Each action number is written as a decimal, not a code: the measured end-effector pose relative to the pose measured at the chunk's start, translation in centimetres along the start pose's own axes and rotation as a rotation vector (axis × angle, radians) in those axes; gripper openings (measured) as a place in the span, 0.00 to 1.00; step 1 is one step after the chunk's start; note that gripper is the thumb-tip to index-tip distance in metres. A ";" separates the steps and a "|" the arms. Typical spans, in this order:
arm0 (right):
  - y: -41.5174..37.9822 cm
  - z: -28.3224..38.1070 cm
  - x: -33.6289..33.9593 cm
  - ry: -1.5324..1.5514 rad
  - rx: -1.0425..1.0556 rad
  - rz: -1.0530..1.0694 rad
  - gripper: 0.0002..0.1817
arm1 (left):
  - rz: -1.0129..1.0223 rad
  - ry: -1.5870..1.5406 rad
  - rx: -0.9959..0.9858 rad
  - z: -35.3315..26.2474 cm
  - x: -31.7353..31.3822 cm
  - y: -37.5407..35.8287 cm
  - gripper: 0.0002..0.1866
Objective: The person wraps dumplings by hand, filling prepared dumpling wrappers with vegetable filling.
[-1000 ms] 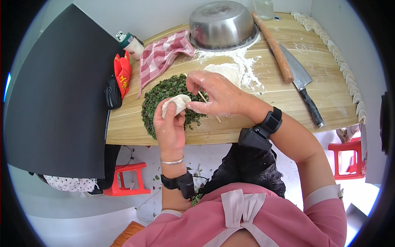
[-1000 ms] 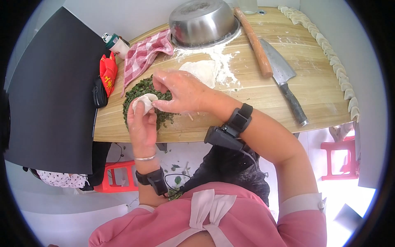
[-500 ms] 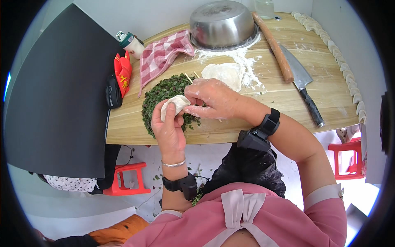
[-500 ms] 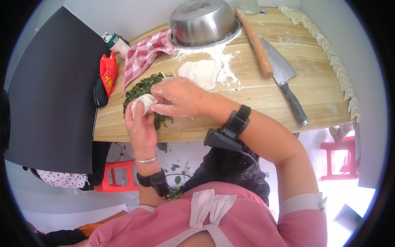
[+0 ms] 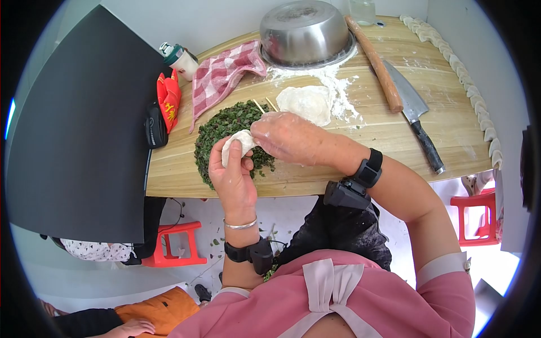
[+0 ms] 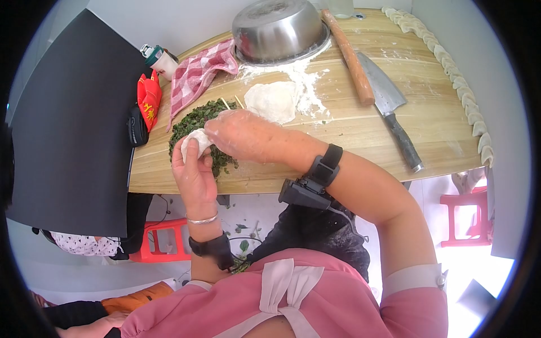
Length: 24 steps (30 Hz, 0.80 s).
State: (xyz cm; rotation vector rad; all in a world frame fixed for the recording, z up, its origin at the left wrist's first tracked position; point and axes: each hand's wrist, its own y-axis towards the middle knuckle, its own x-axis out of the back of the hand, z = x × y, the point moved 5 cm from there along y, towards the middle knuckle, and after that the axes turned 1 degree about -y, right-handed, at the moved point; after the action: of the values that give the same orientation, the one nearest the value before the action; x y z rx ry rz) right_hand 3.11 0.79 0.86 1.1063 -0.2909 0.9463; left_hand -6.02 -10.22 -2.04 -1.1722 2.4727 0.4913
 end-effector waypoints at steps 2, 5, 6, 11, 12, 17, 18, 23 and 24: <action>-0.1 0.0 0.4 0.020 -0.011 0.013 0.09 | 0.003 -0.012 -0.007 -0.1 -0.1 0.0 0.09; -0.1 0.3 0.9 0.064 -0.039 0.097 0.12 | -0.008 0.022 -0.004 0.1 0.0 0.0 0.09; -0.1 0.2 1.0 0.071 -0.038 0.075 0.12 | -0.008 0.022 -0.004 0.1 -0.1 0.0 0.09; 0.0 -0.2 0.7 0.001 -0.014 0.010 0.10 | 0.080 0.128 -0.021 0.5 -0.1 0.0 0.07; -0.1 -0.3 0.8 -0.021 0.021 -0.008 0.10 | 0.074 0.094 -0.022 0.5 -0.2 -0.2 0.07; 0.4 1.1 1.6 -0.018 0.013 0.014 0.05 | 0.056 0.133 0.021 0.5 -0.6 -0.3 0.07; 0.6 1.2 1.4 -0.022 0.013 0.001 0.05 | 0.068 0.144 0.034 0.3 -0.7 -0.3 0.07; 0.7 1.0 1.0 0.005 0.015 0.014 0.07 | 0.055 0.140 0.003 0.1 -0.1 -0.2 0.07; 0.6 0.8 1.1 0.030 0.026 0.031 0.08 | 0.045 0.130 -0.007 0.2 0.0 -0.2 0.07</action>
State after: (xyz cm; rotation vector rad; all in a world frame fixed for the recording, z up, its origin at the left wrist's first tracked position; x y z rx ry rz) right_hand 3.50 0.73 2.22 1.1134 -0.2725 0.9963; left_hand -5.83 -10.23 -2.24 -1.1877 2.6148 0.4493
